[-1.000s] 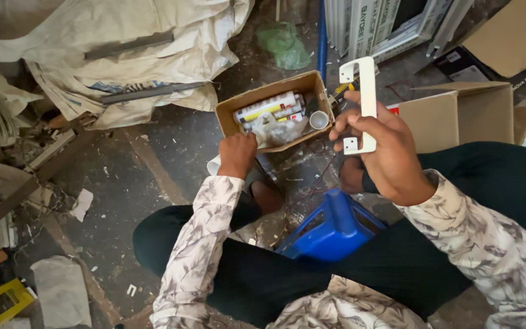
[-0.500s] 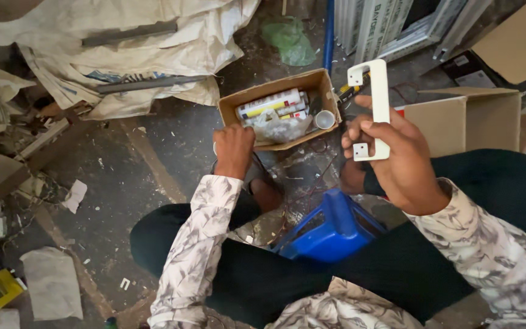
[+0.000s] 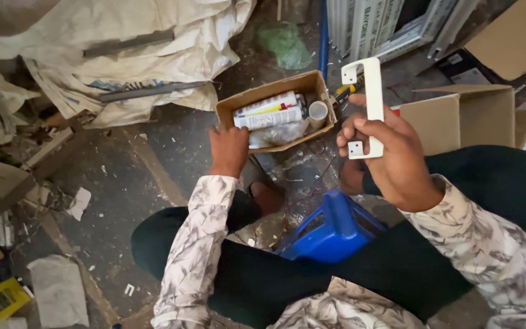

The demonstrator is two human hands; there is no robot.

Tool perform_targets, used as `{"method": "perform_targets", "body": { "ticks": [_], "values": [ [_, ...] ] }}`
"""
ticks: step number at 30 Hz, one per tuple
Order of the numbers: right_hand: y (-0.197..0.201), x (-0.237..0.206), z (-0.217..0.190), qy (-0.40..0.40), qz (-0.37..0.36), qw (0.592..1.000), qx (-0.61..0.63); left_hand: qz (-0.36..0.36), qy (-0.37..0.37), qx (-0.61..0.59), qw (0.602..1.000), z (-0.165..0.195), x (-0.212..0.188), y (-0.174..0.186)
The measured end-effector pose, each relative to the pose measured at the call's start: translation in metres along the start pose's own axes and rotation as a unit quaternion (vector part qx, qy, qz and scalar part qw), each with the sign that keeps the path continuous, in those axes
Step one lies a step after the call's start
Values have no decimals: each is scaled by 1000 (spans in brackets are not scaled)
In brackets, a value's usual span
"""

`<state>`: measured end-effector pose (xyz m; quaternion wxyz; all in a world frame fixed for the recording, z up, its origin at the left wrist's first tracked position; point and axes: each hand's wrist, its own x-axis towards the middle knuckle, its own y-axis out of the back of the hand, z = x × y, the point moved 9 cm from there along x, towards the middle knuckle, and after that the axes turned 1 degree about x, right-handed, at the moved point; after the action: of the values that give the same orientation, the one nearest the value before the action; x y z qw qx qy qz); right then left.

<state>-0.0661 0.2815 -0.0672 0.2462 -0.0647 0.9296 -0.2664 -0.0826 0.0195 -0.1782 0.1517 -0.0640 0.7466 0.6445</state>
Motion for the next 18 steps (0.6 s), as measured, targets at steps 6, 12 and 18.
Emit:
{"method": "perform_targets", "body": {
  "ticks": [6,12,18],
  "values": [
    [7,-1,-5,22,-20,999,27,61,-73,-104,990,43,-3,28],
    [5,0,-5,25,-16,999,24,161,-126,-182,962,91,5,75],
    [6,9,-6,35,2,999,7,132,-73,-257,955,126,44,68]
  ]
}}
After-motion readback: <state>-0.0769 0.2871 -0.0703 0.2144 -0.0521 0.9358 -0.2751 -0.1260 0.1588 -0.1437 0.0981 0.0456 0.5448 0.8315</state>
